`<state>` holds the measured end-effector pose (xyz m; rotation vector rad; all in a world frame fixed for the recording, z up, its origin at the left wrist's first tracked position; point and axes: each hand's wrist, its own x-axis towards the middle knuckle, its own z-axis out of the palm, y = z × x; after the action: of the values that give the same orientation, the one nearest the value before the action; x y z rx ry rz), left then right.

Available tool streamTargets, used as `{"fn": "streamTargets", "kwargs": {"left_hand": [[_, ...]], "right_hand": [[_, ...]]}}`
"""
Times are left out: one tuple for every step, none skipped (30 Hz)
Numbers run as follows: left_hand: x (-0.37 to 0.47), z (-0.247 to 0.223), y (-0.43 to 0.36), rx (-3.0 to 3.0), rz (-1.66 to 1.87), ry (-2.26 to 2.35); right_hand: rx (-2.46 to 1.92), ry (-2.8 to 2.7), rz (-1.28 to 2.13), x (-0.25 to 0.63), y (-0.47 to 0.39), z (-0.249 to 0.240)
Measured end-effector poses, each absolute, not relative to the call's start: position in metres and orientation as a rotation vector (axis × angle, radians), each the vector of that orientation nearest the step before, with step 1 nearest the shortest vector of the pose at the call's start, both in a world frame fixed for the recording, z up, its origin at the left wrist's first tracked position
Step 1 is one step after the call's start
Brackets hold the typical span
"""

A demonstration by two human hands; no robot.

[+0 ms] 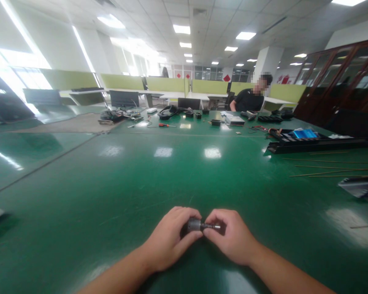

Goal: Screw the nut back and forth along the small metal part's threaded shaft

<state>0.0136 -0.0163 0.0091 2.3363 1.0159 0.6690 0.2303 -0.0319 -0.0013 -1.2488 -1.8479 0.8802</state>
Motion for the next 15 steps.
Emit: {"fn": "streamTargets", "kwargs": {"left_hand": [[0.0135,0.0088,-0.0162,2.333,0.671,1.022],[0.0134,0.0085,-0.0161,2.330,0.674,1.026],[0.0133,0.0083,-0.0159,2.329,0.676,1.029],[0.0132,0.0081,-0.0158,2.329,0.679,1.030],[0.0131,0.0080,-0.0156,2.329,0.682,1.030],[0.0130,0.0078,-0.0154,2.329,0.684,1.029],[0.0129,0.0077,-0.0152,2.328,0.685,1.031],[0.0128,0.0076,-0.0149,2.329,0.686,1.032],[0.0127,0.0074,-0.0147,2.329,0.687,1.033],[0.0125,0.0073,-0.0145,2.329,0.688,1.034],[0.0124,0.0071,-0.0144,2.328,0.687,1.036],[0.0123,0.0070,-0.0144,2.329,0.687,1.037],[0.0123,0.0069,-0.0144,2.329,0.687,1.038],[0.0123,0.0069,-0.0145,2.329,0.689,1.037],[0.0123,0.0070,-0.0147,2.328,0.694,1.037]], "right_hand": [[-1.250,-1.844,0.892,0.2305,-0.0314,-0.0017],[-1.252,-1.838,0.901,0.2305,-0.0309,-0.0020],[-1.254,-1.833,0.906,0.2305,-0.0305,-0.0021],[-1.255,-1.830,0.908,0.2304,-0.0303,-0.0021],[-1.255,-1.828,0.906,0.2303,-0.0302,-0.0020],[-1.254,-1.827,0.905,0.2303,-0.0302,-0.0019],[-1.254,-1.827,0.904,0.2302,-0.0304,-0.0019],[-1.252,-1.830,0.906,0.2303,-0.0306,-0.0019],[-1.249,-1.832,0.909,0.2305,-0.0308,-0.0020],[-1.247,-1.832,0.912,0.2307,-0.0309,-0.0023],[-1.247,-1.831,0.915,0.2310,-0.0310,-0.0026],[-1.248,-1.831,0.917,0.2313,-0.0310,-0.0029],[-1.249,-1.830,0.917,0.2316,-0.0308,-0.0033],[-1.250,-1.832,0.916,0.2319,-0.0306,-0.0035],[-1.249,-1.832,0.914,0.2321,-0.0303,-0.0036]]}}
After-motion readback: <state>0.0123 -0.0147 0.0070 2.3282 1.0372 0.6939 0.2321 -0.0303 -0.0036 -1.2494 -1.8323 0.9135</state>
